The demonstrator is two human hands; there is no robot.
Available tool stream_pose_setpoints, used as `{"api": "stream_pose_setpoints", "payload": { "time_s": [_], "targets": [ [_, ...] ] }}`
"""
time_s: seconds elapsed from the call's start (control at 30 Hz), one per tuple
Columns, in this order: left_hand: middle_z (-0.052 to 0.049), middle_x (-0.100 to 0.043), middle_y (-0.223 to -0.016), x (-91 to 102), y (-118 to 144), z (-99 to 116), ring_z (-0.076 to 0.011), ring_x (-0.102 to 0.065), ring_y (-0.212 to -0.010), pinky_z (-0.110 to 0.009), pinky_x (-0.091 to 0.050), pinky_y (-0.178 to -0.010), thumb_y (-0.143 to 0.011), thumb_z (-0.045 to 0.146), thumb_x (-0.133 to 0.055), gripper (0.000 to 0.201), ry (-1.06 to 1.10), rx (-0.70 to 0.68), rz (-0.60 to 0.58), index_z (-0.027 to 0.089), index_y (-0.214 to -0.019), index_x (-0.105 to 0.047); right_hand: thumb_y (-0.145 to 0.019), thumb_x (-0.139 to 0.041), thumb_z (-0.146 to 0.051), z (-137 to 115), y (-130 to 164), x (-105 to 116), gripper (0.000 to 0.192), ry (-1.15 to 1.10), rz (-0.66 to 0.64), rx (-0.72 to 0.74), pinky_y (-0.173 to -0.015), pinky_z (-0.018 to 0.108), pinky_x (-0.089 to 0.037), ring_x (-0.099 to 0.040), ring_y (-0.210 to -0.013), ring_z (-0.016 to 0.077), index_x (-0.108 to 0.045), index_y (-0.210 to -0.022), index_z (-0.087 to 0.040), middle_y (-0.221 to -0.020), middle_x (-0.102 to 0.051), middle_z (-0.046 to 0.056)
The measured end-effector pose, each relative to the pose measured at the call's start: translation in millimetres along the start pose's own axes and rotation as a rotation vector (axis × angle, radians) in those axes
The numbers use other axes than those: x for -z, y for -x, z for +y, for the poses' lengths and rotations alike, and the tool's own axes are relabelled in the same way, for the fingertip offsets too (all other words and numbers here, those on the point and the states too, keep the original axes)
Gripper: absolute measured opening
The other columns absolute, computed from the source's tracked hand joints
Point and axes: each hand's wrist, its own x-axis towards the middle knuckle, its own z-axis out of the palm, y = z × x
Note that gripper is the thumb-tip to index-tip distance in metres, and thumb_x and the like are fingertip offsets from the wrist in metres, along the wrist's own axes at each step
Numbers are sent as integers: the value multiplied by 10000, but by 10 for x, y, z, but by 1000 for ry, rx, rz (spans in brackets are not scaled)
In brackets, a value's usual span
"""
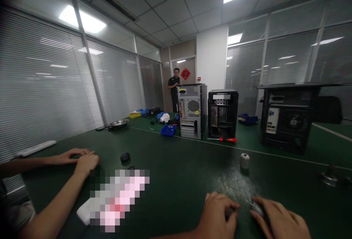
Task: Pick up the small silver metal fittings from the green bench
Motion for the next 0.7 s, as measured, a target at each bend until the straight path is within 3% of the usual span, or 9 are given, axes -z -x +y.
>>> {"api": "stream_pose_setpoints", "payload": {
  "time_s": [0.17, 0.3, 0.5, 0.7],
  "targets": [
    [-33, -691, -1112, 30, 7, 59, -216, -586, -1045, -409, -397, -1037, -826, 176, -643, 264, 65, 90, 55, 231, -1074, -712, -1140, -309, -487, -395, -90, 259, 462, 125, 65, 290, -914, 367, -478, -451, -1238, 201, -572, -1387, -198, -1408, -394, -3],
    [-35, -684, -1111, 11, 3, 53, -203, -591, -1042, -386, -403, -1023, -840, 201, -664, 219, 113, 72, 45, 216, -1058, -689, -1133, -324, -432, -595, -166, 434, 428, 192, 128, 456, -871, 309, -487, -472, -1200, 196, -658, -1301, -223, -1398, -402, -26],
    [-7, -696, -1051, 35, 34, 55, -202, -586, -1052, -380, -391, -989, -848, 218, -652, 210, 75, 14, 33, 227, -1057, -663, -1158, -319, -490, -596, -173, 449, 439, 146, 10, 425, -832, 229, -490, -512, -1014, 146, -686, -1282, -283, -1306, -455, -12],
    [-11, -683, -1047, 80, 77, 108, -212, -582, -1033, -395, -392, -974, -872, 236, -591, 185, 5, -24, 33, 229, -1052, -633, -1173, -275, -486, -689, -203, 500, 485, 147, 36, 443, -807, 244, -451, -494, -977, 142, -700, -1244, -263, -1251, -472, 5]
  ]
}}
